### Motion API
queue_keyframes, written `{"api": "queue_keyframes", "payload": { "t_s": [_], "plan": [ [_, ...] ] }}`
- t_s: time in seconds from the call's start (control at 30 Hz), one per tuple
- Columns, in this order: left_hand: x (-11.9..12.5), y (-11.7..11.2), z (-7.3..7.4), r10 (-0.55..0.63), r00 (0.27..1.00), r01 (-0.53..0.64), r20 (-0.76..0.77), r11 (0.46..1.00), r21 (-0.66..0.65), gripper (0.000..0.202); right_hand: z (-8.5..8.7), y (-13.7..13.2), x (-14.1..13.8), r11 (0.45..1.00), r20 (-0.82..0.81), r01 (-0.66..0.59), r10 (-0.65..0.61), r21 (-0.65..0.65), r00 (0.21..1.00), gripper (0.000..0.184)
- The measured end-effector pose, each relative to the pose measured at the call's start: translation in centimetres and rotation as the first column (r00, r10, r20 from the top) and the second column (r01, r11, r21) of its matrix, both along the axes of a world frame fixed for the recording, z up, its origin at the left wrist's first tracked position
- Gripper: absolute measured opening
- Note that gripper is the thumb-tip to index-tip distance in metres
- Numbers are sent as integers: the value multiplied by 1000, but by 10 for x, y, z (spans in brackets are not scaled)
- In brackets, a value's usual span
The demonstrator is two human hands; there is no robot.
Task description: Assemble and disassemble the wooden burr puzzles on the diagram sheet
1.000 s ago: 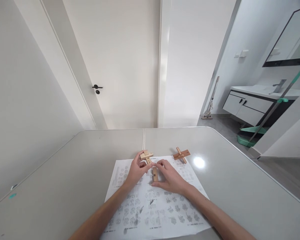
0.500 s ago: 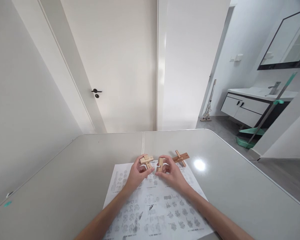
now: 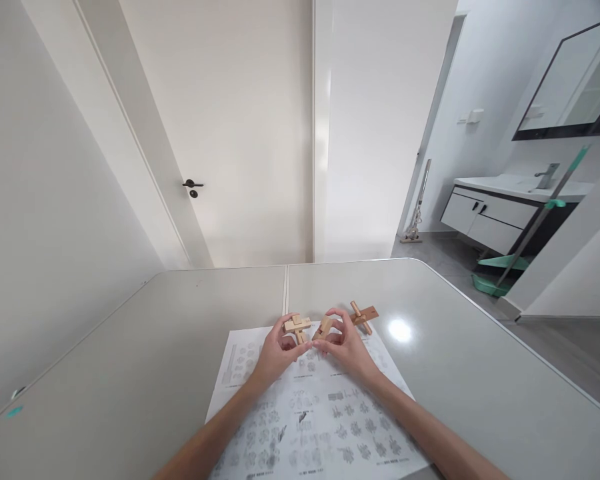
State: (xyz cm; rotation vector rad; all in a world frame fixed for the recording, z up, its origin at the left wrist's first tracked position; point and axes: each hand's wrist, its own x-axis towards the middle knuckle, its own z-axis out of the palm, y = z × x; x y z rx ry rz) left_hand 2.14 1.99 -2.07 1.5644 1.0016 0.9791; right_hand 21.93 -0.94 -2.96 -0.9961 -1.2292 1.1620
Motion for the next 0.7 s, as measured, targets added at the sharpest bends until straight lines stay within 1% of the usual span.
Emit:
{"api": "queue_keyframes", "payload": {
  "t_s": [0.1, 0.2, 0.3, 0.43, 0.57, 0.7],
  "plan": [
    [0, 0, -2, -1, 1000, 1, -14, 1000, 9, 66, -2, 2, 1, 1000, -5, -8, 8, 30, 1000, 42],
    [0, 0, -4, 17, 999, -16, -39, 1000, 20, 67, -3, 3, 1, 998, -1, -15, 15, 57, 1000, 39],
    [0, 0, -6, 55, 996, -52, -76, 998, 46, 69, -3, 2, 0, 994, 94, -9, -2, 113, 996, 34],
    [0, -2, -5, 97, 985, -79, -142, 989, 124, 70, -2, -1, 0, 972, 237, 19, -75, 233, 969, 28],
    [2, -5, -1, 114, 965, -62, -238, 975, 213, 68, -4, -3, -1, 949, 305, 26, -128, 315, 944, 21],
    [1, -6, 0, 133, 953, -54, -273, 959, 277, 64, -7, -4, -2, 921, 338, -11, -132, 390, 932, 17]
  ]
}}
